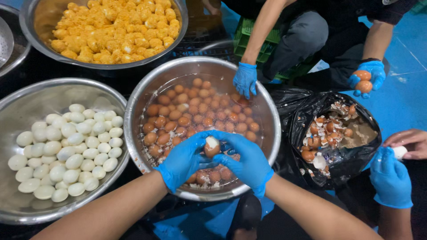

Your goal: The person peels hard-boiled eggs by hand, removing shells and placing peeled eggs into a separate bowl. They repeatedly pick eggs from a water-filled bowl, crack and remove shells, and deposit the peeled eggs into a metal bowl.

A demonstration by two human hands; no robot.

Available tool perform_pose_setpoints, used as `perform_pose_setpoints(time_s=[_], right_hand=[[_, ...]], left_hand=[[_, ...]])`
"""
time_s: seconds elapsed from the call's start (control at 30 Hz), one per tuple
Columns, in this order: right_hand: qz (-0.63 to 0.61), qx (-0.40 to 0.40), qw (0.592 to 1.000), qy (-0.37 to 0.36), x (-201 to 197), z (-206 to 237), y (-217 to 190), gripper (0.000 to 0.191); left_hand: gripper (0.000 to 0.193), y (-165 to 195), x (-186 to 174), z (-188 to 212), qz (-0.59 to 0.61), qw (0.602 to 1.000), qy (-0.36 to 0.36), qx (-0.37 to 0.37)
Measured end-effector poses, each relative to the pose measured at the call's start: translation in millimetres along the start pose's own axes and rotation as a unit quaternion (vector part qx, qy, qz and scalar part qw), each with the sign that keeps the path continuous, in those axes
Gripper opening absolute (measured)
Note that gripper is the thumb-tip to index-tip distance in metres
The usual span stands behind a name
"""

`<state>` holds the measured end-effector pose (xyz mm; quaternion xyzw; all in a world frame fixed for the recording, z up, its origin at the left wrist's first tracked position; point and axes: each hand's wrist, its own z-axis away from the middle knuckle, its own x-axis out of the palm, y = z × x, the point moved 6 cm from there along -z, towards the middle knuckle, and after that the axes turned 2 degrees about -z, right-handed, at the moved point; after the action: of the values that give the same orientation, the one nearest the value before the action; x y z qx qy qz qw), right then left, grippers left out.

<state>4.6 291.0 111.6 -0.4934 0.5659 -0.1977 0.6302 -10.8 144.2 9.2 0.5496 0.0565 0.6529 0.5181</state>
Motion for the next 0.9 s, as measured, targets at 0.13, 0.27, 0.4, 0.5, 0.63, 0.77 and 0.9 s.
perform_pose_setpoints(time_s=[0.13,0.27,0.4,0.5,0.63,0.77,0.9], right_hand=[[-0.133,0.123,0.983,0.018,-1.3,3.2,32.8,0.055],[-0.303,0.152,0.941,0.002,0.1,-6.9,50.6,0.047],[-0.308,0.193,0.932,-0.004,6.4,-11.0,70.7,0.046],[-0.326,0.161,0.932,-0.002,12.2,-18.3,81.1,0.043],[-0.247,0.121,0.962,-0.007,22.1,-23.2,90.5,0.038],[-0.142,0.083,0.986,-0.013,27.7,-20.6,84.5,0.037],[-0.066,0.029,0.997,0.008,24.2,-21.8,64.9,0.036]], left_hand=[[0.045,-0.5,3.9,0.8,-0.1,0.995,-0.001,-0.004],[0.047,3.9,2.4,-8.8,-0.173,0.983,0.017,0.067],[0.056,6.8,5.9,-7.8,-0.157,0.974,-0.021,0.162],[0.054,7.2,1.4,-6.7,-0.17,0.977,0.006,0.129],[0.044,10.4,-10.3,-8.2,-0.19,0.978,0.072,0.043],[0.04,10.1,-12.6,-7.7,-0.182,0.981,0.055,0.047],[0.038,10.6,-15.0,-6.6,-0.148,0.986,0.055,0.06]])
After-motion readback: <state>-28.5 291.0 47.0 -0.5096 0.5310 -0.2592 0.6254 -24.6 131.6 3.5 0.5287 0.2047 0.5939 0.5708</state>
